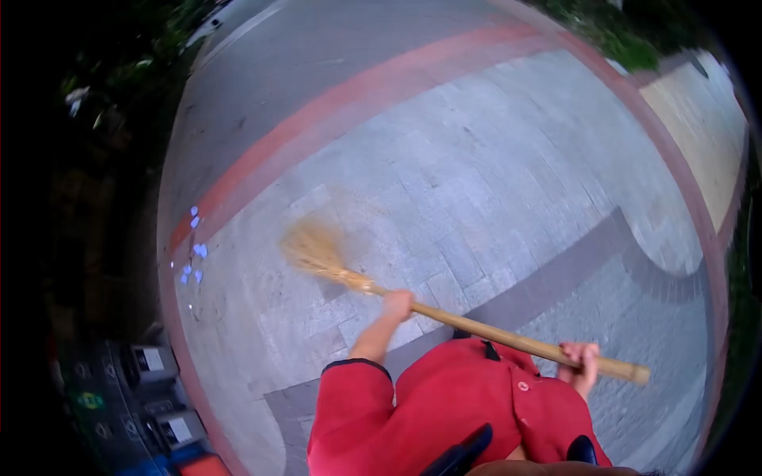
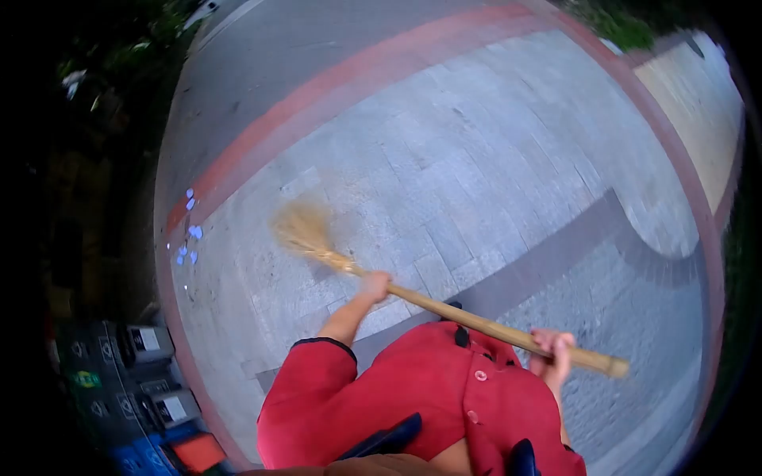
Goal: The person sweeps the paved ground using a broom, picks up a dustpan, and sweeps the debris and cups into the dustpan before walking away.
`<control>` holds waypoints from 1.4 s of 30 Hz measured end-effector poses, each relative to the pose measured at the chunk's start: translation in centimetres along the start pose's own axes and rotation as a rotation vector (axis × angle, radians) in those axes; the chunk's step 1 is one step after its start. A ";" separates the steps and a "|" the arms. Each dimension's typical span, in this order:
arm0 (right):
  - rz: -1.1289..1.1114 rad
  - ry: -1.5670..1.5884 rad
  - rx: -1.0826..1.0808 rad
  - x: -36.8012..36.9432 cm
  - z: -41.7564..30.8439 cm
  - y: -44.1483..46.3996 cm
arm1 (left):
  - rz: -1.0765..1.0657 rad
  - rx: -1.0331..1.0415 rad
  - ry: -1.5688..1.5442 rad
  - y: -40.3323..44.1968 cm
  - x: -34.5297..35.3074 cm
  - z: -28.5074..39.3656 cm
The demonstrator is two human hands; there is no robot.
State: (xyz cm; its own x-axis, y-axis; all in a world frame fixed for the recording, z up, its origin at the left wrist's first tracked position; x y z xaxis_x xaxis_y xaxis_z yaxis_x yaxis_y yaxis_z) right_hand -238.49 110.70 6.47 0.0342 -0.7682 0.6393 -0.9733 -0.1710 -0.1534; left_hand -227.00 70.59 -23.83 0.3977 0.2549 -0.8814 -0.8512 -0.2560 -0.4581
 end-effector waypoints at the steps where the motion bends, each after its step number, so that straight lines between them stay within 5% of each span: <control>1: -0.108 0.009 0.032 3.0 1.2 1.5 | 0.064 -0.044 -0.011 -1.2 -3.1 -3.6; 5: -0.342 0.092 0.106 7.9 2.7 6.2 | 0.220 -0.067 -0.009 -1.4 -10.8 -7.4; 7: -0.155 0.080 0.008 5.6 -0.1 9.0 | 0.247 -0.018 -0.045 2.5 -13.3 -4.9; 9: -0.045 -0.018 -0.171 5.2 -5.9 10.9 | 0.394 0.159 -0.150 6.9 -16.8 0.5; 12: -0.252 0.254 -0.344 4.0 -14.9 12.7 | 0.439 0.426 -0.229 14.0 -24.2 11.6; 14: -0.101 0.118 -0.597 4.0 -19.5 11.5 | 0.435 0.626 -0.262 17.9 -29.5 17.7; 18: -0.153 -0.145 -0.960 8.5 -18.2 12.5 | 0.556 0.773 -0.295 29.9 -32.5 22.1; 20: -0.148 -0.294 -1.093 13.0 -15.5 14.7 | 0.350 0.839 -0.267 35.2 -33.0 20.8; 24: -0.252 -0.294 -1.030 21.0 -14.8 23.8 | 0.401 0.709 -0.522 37.3 -33.4 12.7; 27: -0.535 -0.322 -0.726 23.0 -13.1 34.5 | 0.477 0.463 -0.567 35.3 -34.1 0.7; 29: -0.734 -1.106 -0.392 24.6 -7.0 42.9 | 0.368 0.264 -0.576 33.7 -33.6 -8.4; 31: -0.224 -0.100 -0.205 33.3 6.5 45.5 | 0.343 0.026 -0.514 33.7 -29.5 -19.1; 32: -0.207 -0.118 -0.131 37.8 13.3 46.3 | 0.395 -0.053 -0.448 33.1 -27.6 -25.0; 33: -0.367 -0.128 0.006 42.2 19.6 46.2 | 0.165 -0.220 -0.432 32.0 -26.2 -31.1; 37: -0.920 0.014 0.316 63.9 32.6 46.9 | 0.722 -0.539 -0.435 21.8 -32.0 -50.9; 42: -1.265 0.192 0.428 83.0 36.1 50.7 | 1.009 -0.890 -0.476 13.0 -39.5 -51.9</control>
State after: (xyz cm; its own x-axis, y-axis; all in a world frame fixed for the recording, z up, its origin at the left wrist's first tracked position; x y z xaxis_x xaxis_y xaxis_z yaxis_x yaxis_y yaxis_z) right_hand -276.78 15.96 24.53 0.7817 0.1499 0.6054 -0.1507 -0.8965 0.4166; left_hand -236.02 8.79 -0.99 -0.5418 -0.1479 -0.8274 -0.1294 -0.9580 0.2560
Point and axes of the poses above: each hand's wrist, its own y-axis towards the middle knuckle, its own x-axis out of the palm, z = x × y, the point moved 7 cm from there along y, towards the middle knuckle, and after that the axes turned 5 degrees about y, right-handed, at the moved point
